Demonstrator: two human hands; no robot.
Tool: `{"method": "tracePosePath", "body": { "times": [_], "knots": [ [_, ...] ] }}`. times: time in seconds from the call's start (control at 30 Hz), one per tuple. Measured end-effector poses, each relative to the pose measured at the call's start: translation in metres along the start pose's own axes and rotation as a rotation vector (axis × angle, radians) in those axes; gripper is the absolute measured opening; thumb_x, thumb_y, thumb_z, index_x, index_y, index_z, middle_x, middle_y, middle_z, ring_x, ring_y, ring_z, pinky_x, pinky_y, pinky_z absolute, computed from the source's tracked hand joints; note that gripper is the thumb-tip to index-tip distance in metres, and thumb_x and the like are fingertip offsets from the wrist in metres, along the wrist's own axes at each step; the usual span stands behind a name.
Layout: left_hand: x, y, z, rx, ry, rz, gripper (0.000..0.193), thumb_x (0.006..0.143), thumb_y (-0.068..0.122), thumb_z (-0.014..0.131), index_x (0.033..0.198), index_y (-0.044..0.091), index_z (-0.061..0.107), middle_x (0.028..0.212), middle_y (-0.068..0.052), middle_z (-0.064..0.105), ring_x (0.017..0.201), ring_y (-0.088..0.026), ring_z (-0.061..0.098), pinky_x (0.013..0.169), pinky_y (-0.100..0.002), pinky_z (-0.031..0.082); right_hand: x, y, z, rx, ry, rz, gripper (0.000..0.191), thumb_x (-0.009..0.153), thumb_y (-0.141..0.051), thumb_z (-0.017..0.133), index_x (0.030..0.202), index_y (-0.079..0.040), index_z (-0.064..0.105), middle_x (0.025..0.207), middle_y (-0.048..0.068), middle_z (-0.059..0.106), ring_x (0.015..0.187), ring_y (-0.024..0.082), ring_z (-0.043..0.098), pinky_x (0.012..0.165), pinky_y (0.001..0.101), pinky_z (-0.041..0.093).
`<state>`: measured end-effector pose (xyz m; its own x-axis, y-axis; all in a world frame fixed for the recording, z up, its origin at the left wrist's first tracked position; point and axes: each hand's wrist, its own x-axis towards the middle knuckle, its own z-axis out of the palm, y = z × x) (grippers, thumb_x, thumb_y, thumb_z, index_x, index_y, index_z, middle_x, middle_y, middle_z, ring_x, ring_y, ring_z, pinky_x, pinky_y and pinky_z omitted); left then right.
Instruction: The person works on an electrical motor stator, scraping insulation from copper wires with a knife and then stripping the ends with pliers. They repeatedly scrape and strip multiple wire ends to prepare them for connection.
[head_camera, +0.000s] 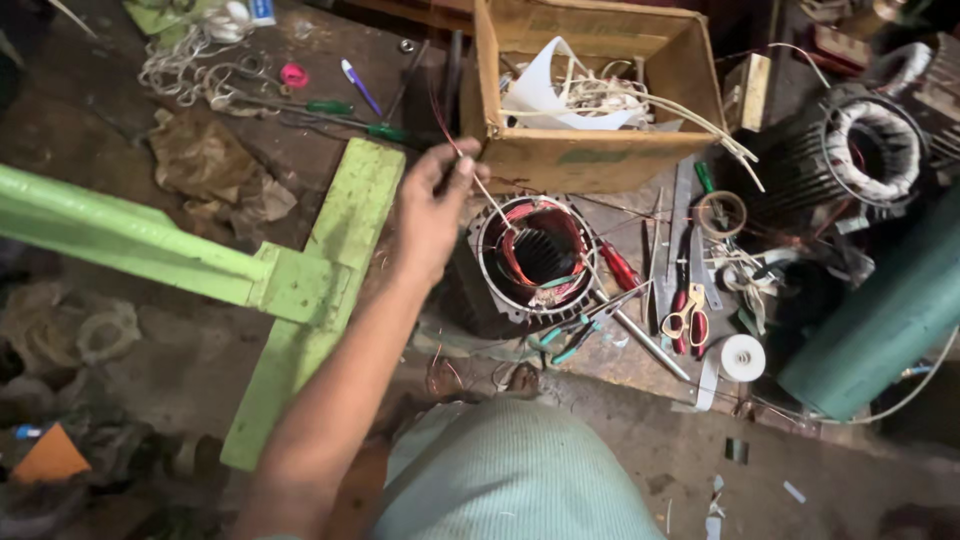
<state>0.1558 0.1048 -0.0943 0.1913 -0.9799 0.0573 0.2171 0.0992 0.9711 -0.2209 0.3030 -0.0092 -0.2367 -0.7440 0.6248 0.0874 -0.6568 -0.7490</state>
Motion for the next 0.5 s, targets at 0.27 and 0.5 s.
{"method": "tracePosePath", "body": {
  "times": [0.27,0.5],
  "knots": [
    [-0.041,0.033,0.0,0.316,-0.165,0.441,0.018,0.108,0.015,0.066,0.122,0.004,0.063,0.114,-0.008,0.076,0.107,-0.014,0.073,0.092,-0.03,0.059,-0.033,-0.018,0.048,-0.19,0.117,0.079,0.023,0.086,-0.003,0.07,0.109,-0.007,0.068,0.117,0.014,0.066,0.115,0.028,0.066,0.097,0.0436,0.06],
    [-0.069,0.093,-0.036,-0.267,-0.366,0.5,0.019,0.119,0.025,0.051,0.124,0.008,0.056,0.099,-0.001,0.06,0.088,-0.011,0.059,0.084,-0.027,0.053,-0.045,-0.028,0.1,-0.343,0.053,0.238,0.016,0.09,0.002,0.066,0.106,-0.001,0.066,0.111,0.016,0.067,0.109,0.027,0.069,0.092,0.0429,0.064]
  ]
}}
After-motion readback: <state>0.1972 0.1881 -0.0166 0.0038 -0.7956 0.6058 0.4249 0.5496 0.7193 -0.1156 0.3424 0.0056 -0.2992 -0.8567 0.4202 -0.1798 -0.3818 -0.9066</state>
